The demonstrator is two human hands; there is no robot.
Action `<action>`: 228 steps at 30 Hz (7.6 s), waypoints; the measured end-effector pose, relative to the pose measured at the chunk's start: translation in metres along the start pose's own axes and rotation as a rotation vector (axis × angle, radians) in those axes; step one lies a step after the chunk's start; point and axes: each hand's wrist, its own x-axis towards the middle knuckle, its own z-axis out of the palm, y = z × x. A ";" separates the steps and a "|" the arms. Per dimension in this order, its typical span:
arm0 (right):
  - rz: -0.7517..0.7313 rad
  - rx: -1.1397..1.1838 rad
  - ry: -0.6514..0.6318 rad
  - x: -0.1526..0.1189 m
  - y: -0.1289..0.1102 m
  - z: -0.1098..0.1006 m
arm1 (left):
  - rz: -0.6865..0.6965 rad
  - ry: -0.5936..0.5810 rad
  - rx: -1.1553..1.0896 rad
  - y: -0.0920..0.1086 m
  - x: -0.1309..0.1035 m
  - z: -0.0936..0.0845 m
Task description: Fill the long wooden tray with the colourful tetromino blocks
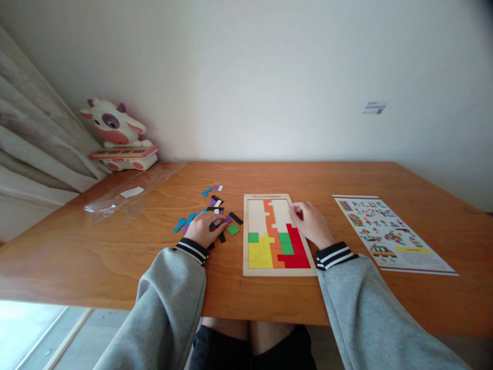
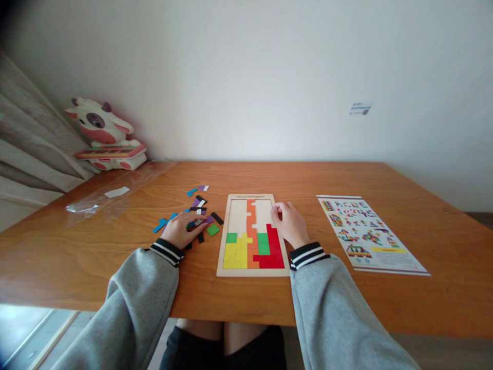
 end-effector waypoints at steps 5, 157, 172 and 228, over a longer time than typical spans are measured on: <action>0.010 0.007 0.004 0.000 -0.001 0.000 | -0.002 0.005 -0.011 -0.003 0.001 0.002; -0.215 0.371 -0.137 -0.001 -0.019 -0.004 | 0.451 -0.103 -0.248 0.081 0.040 0.055; -0.194 0.393 -0.122 -0.002 -0.021 -0.007 | 0.294 0.065 0.022 0.027 0.051 0.014; -0.239 0.673 -0.246 -0.012 -0.063 -0.023 | 0.215 -0.003 -0.456 0.092 0.033 0.040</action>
